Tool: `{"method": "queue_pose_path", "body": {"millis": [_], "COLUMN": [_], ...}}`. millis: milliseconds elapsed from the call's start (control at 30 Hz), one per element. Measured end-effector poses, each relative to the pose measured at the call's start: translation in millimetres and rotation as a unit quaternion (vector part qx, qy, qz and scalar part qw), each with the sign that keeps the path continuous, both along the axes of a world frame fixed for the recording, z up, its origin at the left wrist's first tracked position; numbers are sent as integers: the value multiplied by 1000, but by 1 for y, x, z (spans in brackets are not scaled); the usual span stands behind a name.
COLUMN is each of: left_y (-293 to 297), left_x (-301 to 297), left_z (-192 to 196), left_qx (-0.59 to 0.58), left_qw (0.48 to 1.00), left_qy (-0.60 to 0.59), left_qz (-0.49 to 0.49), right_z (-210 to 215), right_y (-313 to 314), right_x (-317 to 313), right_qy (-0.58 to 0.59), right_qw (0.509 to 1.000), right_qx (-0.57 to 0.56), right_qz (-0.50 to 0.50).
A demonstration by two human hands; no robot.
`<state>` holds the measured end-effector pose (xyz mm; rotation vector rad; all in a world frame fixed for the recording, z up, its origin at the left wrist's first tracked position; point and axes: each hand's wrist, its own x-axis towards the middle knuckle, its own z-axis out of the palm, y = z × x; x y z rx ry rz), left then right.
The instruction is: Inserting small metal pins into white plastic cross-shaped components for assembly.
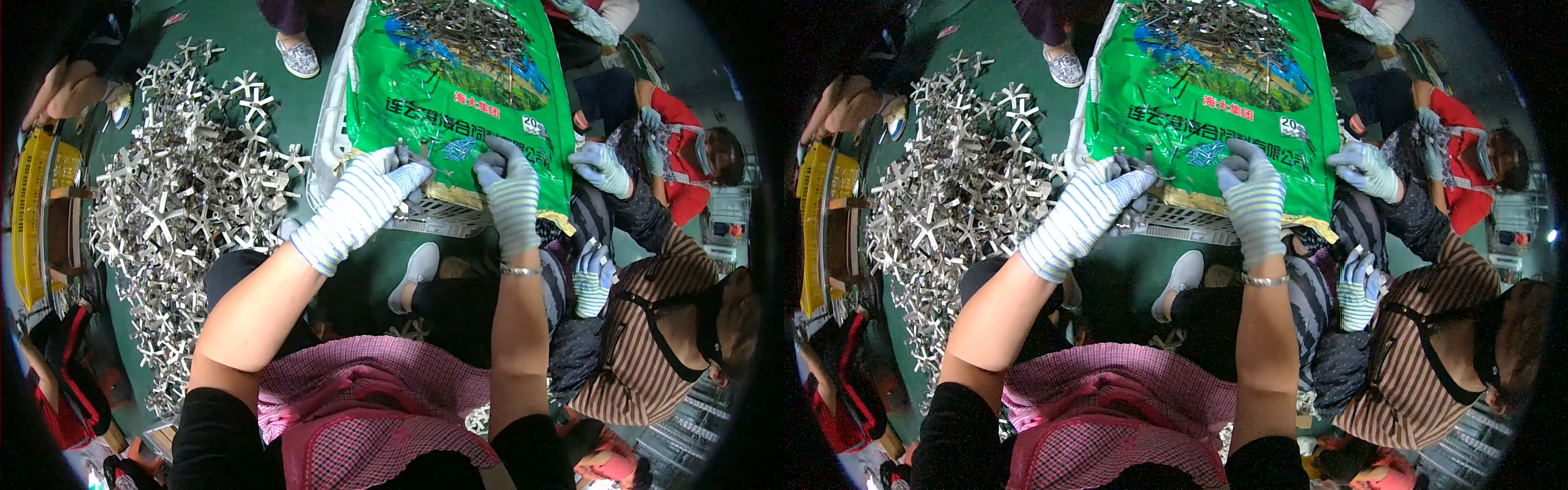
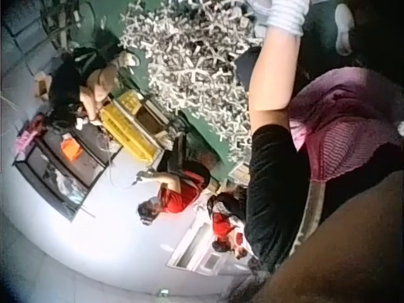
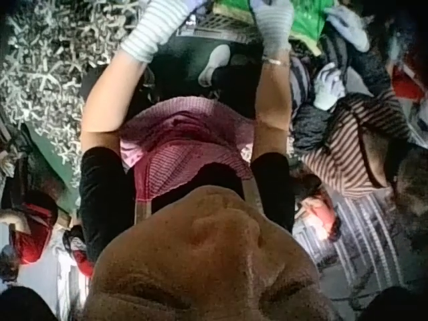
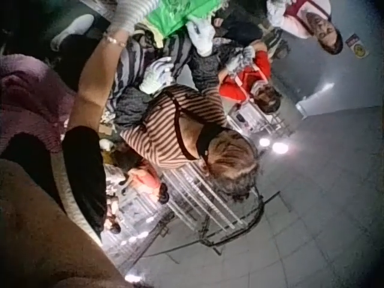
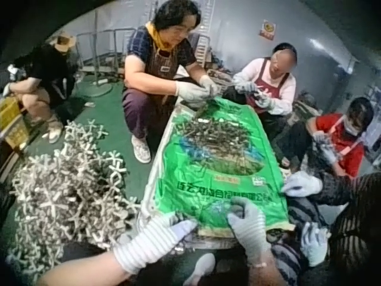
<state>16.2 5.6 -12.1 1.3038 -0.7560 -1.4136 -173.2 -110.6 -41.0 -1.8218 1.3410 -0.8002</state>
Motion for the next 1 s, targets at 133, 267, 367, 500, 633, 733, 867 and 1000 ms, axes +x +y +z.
{"method": "queue_pose_path", "body": {"millis": [133,267,367,500,633,733,867,1000], "left_y": [-1,-7,-5,-5,-3,-5,-5,-2], "left_x": [0,-5,-3,-11,-14,-13,-15,-14], "left_z": [-9,-6,-4,-2,-4,-4,1,-4], "left_qx": [19,3,-11,-10,-10,-3,1,-21], "left_qw": [1000,999,997,998,999,999,998,998], "left_qy": [16,-31,-41,9,-7,-19,-31,-25], "left_qz": [15,-7,-60,-60,-44,-34,-49,-49], "right_z": [27,44,41,35,37,43,46,39], "right_y": [33,45,41,34,36,39,41,39], "right_x": [23,30,33,25,21,20,23,27], "right_qy": [-184,-194,-198,-214,-217,-194,-251,-256], "right_qw": [978,968,969,963,962,970,950,946], "right_qx": [71,106,107,108,112,115,150,171], "right_qz": [72,117,101,122,121,90,106,106]}}
